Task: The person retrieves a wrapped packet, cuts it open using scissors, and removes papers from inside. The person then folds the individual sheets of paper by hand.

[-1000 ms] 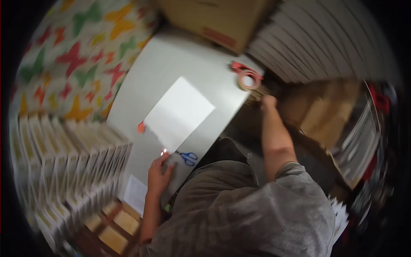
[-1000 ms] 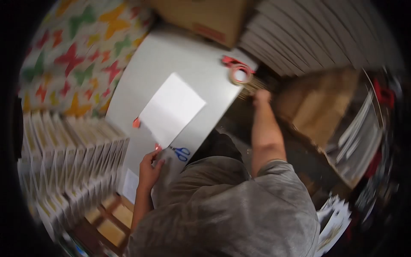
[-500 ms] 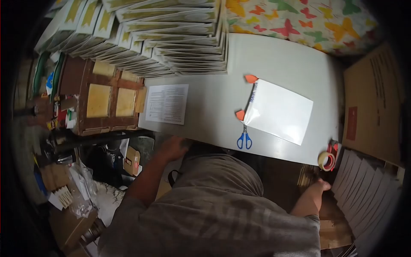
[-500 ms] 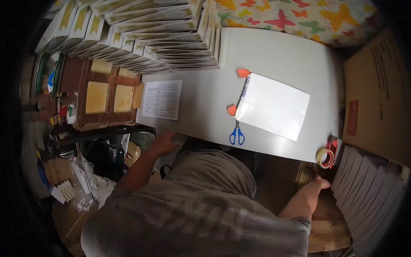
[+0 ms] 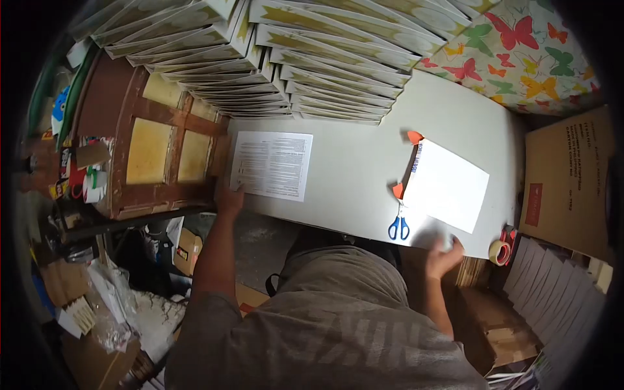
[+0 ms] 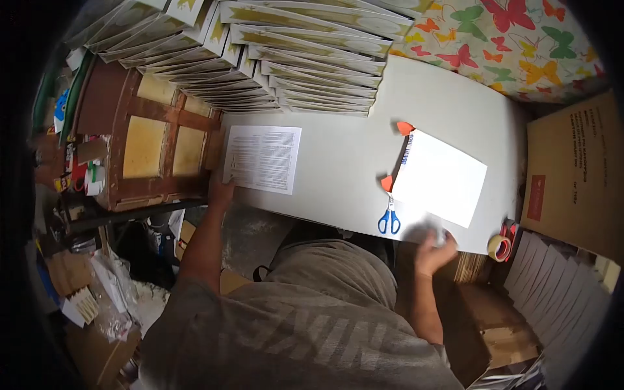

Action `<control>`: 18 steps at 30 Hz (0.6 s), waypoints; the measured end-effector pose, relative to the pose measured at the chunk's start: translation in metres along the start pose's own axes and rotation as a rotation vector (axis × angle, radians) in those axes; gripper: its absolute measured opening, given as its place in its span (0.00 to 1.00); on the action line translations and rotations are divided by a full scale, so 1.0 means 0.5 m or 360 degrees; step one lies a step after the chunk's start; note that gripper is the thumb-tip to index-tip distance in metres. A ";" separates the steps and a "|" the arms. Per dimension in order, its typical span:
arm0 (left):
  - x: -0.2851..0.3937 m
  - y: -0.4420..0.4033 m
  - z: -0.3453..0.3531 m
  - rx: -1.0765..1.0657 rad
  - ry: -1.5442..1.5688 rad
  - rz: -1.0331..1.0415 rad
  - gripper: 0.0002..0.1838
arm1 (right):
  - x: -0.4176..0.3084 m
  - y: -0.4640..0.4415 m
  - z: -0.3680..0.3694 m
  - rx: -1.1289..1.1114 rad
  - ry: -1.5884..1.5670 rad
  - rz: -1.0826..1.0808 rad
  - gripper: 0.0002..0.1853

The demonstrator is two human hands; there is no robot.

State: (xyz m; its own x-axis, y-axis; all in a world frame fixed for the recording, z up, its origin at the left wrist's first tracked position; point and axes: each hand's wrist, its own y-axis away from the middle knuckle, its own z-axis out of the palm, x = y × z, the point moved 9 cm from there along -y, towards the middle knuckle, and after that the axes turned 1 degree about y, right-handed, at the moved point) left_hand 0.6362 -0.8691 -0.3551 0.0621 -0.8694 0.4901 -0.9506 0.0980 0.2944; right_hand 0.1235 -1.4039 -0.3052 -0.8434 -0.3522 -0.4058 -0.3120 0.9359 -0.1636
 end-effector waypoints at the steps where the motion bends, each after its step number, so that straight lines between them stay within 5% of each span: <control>1: -0.004 -0.020 0.008 -0.0112 -0.0030 -0.0064 0.31 | -0.111 0.018 0.033 -0.0175 -0.0258 -0.0210 0.16; 3: -0.016 -0.044 0.032 -0.0329 -0.0089 -0.0195 0.30 | -0.308 0.062 0.134 -0.0867 -0.0874 -0.0149 0.13; 4: -0.020 -0.053 0.043 -0.0342 -0.0066 -0.0180 0.30 | -0.382 0.091 0.195 -0.1024 -0.0770 -0.0353 0.16; 5: -0.028 -0.058 0.040 -0.0206 -0.0107 -0.0119 0.30 | -0.474 0.117 0.243 -0.1053 -0.0840 -0.0695 0.23; 7: -0.047 -0.050 0.038 0.0076 -0.0194 -0.0003 0.30 | -0.604 0.167 0.337 -0.1091 -0.0688 -0.0850 0.31; 10: -0.062 -0.017 0.070 0.0291 -0.0240 0.0091 0.28 | -0.732 0.178 0.449 -0.1290 -0.0439 -0.0574 0.30; 16: -0.077 0.139 0.109 0.0325 0.0086 -0.0001 0.26 | -0.715 0.197 0.502 -0.1119 -0.0173 -0.0636 0.28; 18: -0.156 0.215 0.141 0.0041 0.0803 -0.0451 0.26 | -0.669 0.233 0.459 -0.1239 -0.0281 -0.0702 0.29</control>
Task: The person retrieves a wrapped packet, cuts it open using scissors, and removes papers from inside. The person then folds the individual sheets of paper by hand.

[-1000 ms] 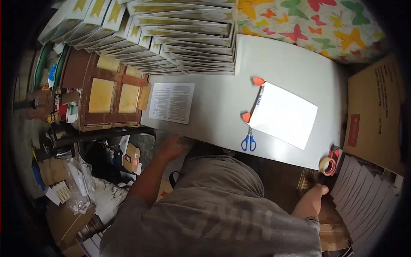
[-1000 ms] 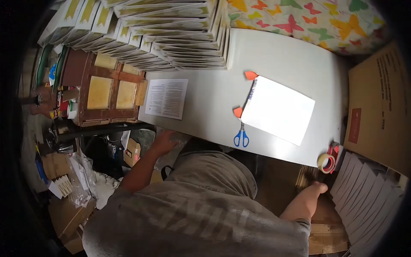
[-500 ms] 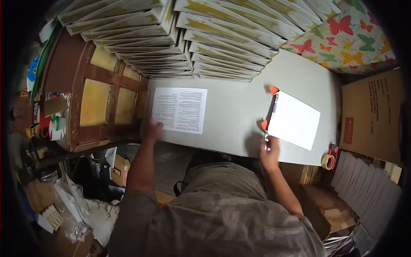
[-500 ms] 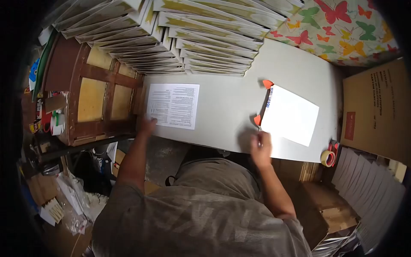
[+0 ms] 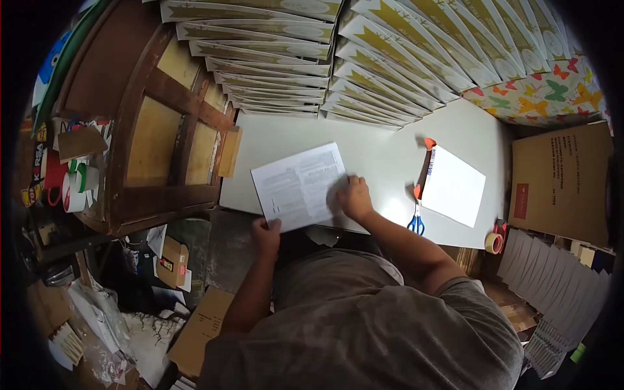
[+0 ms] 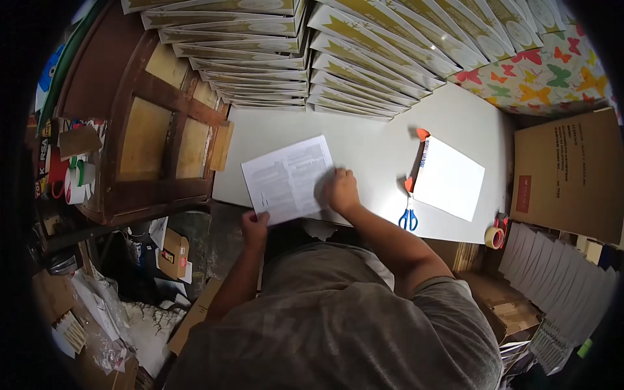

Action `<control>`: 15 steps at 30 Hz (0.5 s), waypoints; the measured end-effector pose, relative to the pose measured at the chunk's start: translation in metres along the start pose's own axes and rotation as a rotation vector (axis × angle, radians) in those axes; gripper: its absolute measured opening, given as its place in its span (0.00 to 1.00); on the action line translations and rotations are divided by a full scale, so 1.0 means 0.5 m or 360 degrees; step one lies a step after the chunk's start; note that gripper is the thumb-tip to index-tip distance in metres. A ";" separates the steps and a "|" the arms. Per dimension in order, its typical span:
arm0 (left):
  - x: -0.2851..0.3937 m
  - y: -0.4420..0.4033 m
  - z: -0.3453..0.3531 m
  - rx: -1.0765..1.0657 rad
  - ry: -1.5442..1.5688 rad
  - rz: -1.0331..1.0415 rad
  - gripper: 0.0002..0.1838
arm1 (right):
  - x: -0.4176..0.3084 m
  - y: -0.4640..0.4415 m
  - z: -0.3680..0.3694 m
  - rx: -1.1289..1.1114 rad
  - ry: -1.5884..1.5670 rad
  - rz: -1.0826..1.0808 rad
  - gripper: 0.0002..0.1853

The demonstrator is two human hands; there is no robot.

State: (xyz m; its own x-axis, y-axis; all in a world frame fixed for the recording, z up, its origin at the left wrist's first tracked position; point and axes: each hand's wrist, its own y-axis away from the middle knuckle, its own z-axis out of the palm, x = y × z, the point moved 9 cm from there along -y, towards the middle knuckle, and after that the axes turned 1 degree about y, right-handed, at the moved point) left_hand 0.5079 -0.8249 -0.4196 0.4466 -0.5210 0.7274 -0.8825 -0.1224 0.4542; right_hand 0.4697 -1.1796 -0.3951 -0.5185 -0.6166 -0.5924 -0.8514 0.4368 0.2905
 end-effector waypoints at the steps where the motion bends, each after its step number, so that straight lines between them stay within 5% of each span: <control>1: -0.074 0.006 0.006 -0.0117 0.0347 -0.0117 0.26 | 0.008 0.036 0.001 -0.0026 -0.0056 -0.0012 0.29; 2: -0.138 0.001 0.021 -0.0237 0.0689 -0.0229 0.25 | 0.014 0.066 0.005 -0.0050 -0.0115 -0.0018 0.30; 5: -0.058 0.081 0.013 -0.0546 0.1244 -0.0669 0.22 | 0.028 0.123 0.025 -0.0048 -0.0152 -0.0073 0.28; 8: -0.035 0.041 -0.026 -0.0683 0.1076 -0.0334 0.17 | 0.020 0.124 -0.021 -0.0150 -0.0230 -0.0011 0.27; 15: 0.527 0.138 -0.202 -0.0270 -0.0361 0.0606 0.10 | 0.109 0.128 -0.046 -0.0624 -0.0748 0.0312 0.23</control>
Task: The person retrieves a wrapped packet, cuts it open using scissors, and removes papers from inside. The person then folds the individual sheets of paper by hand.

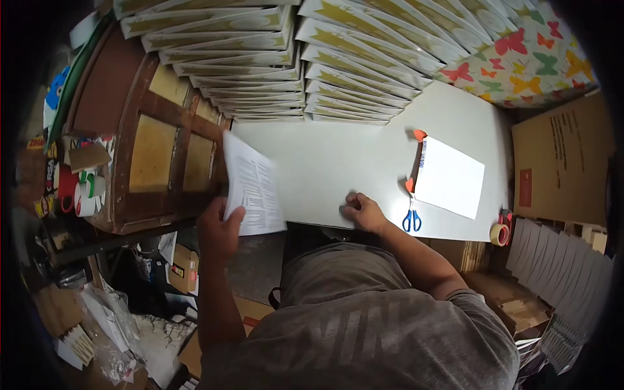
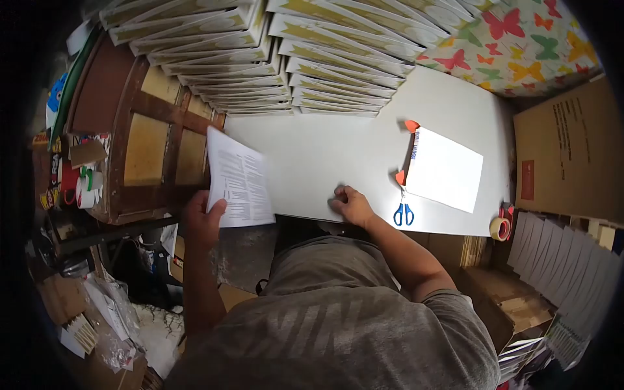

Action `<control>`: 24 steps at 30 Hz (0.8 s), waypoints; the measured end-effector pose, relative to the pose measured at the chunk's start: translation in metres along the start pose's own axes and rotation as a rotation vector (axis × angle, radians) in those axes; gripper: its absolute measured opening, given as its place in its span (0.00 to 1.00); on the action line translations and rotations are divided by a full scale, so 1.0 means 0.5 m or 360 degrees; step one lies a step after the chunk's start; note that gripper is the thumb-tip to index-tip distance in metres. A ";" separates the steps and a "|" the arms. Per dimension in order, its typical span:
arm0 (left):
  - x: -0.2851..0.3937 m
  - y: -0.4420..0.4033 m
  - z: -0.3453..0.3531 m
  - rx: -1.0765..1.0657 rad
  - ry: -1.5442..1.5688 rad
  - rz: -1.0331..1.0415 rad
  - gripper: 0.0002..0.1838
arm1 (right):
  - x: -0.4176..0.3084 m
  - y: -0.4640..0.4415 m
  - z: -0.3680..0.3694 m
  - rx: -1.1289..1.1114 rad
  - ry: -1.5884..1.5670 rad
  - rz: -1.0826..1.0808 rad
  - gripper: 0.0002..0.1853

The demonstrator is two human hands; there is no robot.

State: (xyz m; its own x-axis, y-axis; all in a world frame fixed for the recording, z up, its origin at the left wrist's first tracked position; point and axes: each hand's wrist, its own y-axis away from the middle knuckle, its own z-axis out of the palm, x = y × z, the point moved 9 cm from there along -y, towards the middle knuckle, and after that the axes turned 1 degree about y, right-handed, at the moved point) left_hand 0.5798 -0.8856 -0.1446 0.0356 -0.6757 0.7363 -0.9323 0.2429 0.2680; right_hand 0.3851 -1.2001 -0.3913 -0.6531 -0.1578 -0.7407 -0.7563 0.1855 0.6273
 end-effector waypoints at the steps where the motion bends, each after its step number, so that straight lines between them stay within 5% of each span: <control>1: 0.048 -0.006 0.028 -0.0019 -0.0271 0.0229 0.08 | 0.010 0.003 -0.004 0.0024 -0.0022 0.0001 0.23; 3: 0.105 -0.011 0.122 -0.0088 -0.0721 0.0550 0.06 | 0.021 0.004 -0.008 0.0096 -0.0018 -0.0057 0.22; 9: -0.065 -0.113 0.499 -0.0354 -0.1241 0.0472 0.12 | 0.043 0.037 0.004 0.0141 -0.0135 -0.0021 0.19; 15: -0.114 -0.199 0.523 -0.0362 -0.1313 0.0350 0.14 | 0.045 0.172 -0.096 0.0113 -0.0438 0.0173 0.17; 18: -0.082 -0.189 0.519 -0.0495 -0.1422 0.0348 0.19 | 0.097 0.241 -0.211 0.0375 -0.0674 0.0318 0.19; 20: -0.021 -0.165 0.521 -0.0129 -0.1342 0.0615 0.27 | 0.131 0.286 -0.323 0.0755 -0.0486 0.0345 0.22; 23: 0.111 -0.111 0.626 -0.0180 -0.0820 0.1126 0.26 | 0.216 0.346 -0.487 0.1436 -0.0152 0.0502 0.28; 24: 0.147 -0.104 0.698 -0.0575 -0.0564 0.0991 0.22 | 0.241 0.362 -0.535 0.1648 0.0006 0.0556 0.30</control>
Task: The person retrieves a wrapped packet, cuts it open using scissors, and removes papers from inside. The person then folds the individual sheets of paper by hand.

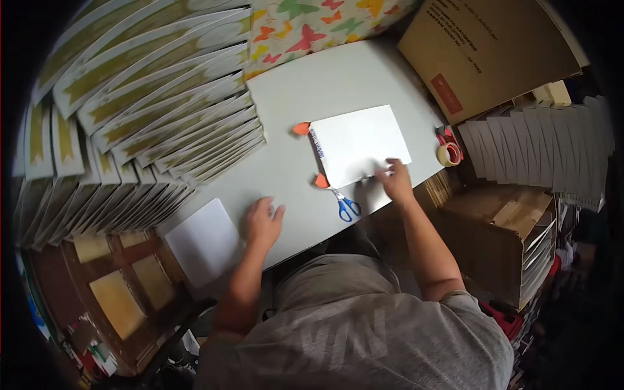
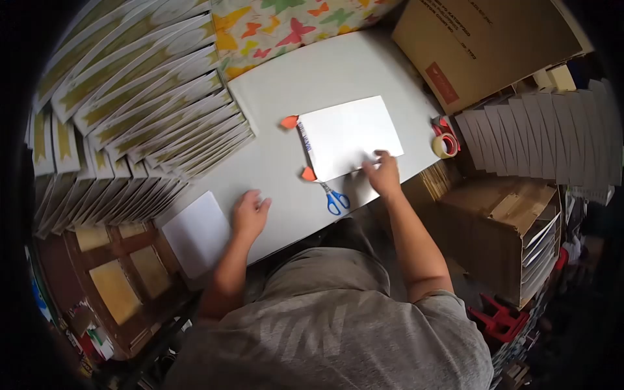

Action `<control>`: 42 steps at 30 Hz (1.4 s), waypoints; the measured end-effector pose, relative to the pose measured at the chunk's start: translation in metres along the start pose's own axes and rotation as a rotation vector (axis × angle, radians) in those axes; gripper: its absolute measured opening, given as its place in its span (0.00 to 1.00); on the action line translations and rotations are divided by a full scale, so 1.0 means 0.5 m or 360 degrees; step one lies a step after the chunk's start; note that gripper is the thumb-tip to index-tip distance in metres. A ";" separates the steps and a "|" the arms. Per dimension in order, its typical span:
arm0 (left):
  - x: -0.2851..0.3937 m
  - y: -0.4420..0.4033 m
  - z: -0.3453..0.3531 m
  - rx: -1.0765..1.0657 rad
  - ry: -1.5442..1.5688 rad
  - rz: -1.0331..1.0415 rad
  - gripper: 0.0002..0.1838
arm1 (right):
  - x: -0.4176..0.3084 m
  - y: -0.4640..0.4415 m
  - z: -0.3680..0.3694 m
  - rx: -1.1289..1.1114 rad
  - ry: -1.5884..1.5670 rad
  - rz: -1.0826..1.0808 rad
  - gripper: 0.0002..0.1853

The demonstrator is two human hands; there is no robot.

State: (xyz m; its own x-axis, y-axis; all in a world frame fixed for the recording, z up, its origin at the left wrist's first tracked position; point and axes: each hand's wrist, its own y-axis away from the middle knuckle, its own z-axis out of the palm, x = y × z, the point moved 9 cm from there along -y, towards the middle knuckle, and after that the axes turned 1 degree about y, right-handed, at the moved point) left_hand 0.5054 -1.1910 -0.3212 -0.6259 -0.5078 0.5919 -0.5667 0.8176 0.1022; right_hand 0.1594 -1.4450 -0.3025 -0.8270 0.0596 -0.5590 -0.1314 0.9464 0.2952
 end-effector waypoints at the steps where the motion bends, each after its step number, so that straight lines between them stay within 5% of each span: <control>1: 0.053 -0.040 0.050 -0.0294 0.0369 -0.0023 0.18 | 0.021 -0.034 -0.027 0.0233 0.0120 -0.0020 0.31; 4: 0.138 -0.156 0.191 -0.0246 0.0581 0.0083 0.15 | 0.069 -0.137 -0.047 0.0373 0.0199 0.0059 0.33; 7: 0.146 -0.229 0.294 -0.0353 0.0755 -0.0381 0.15 | 0.106 -0.204 -0.076 0.0475 0.0294 0.0110 0.35; 12: 0.103 -0.257 0.415 -0.0376 0.2019 -0.1045 0.17 | 0.149 -0.264 -0.034 -0.0086 -0.0081 0.0097 0.35; 22: 0.169 -0.246 0.342 -0.0158 0.1445 -0.0912 0.20 | 0.160 -0.285 -0.032 -0.0313 -0.0215 -0.0051 0.31; 26: 0.213 -0.254 0.266 0.0024 0.0647 -0.0832 0.13 | 0.159 -0.278 -0.041 -0.0414 -0.0428 -0.0007 0.31; 42: 0.223 -0.247 0.271 0.0034 0.0273 -0.0863 0.07 | 0.141 -0.269 -0.049 -0.0494 -0.0375 -0.0041 0.30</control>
State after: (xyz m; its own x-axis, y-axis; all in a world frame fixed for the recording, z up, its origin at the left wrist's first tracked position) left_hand 0.4329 -1.3857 -0.3762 -0.1474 -0.8006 0.5808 -0.7945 0.4456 0.4125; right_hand 0.1054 -1.5757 -0.3625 -0.6777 0.1425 -0.7214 -0.3395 0.8096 0.4789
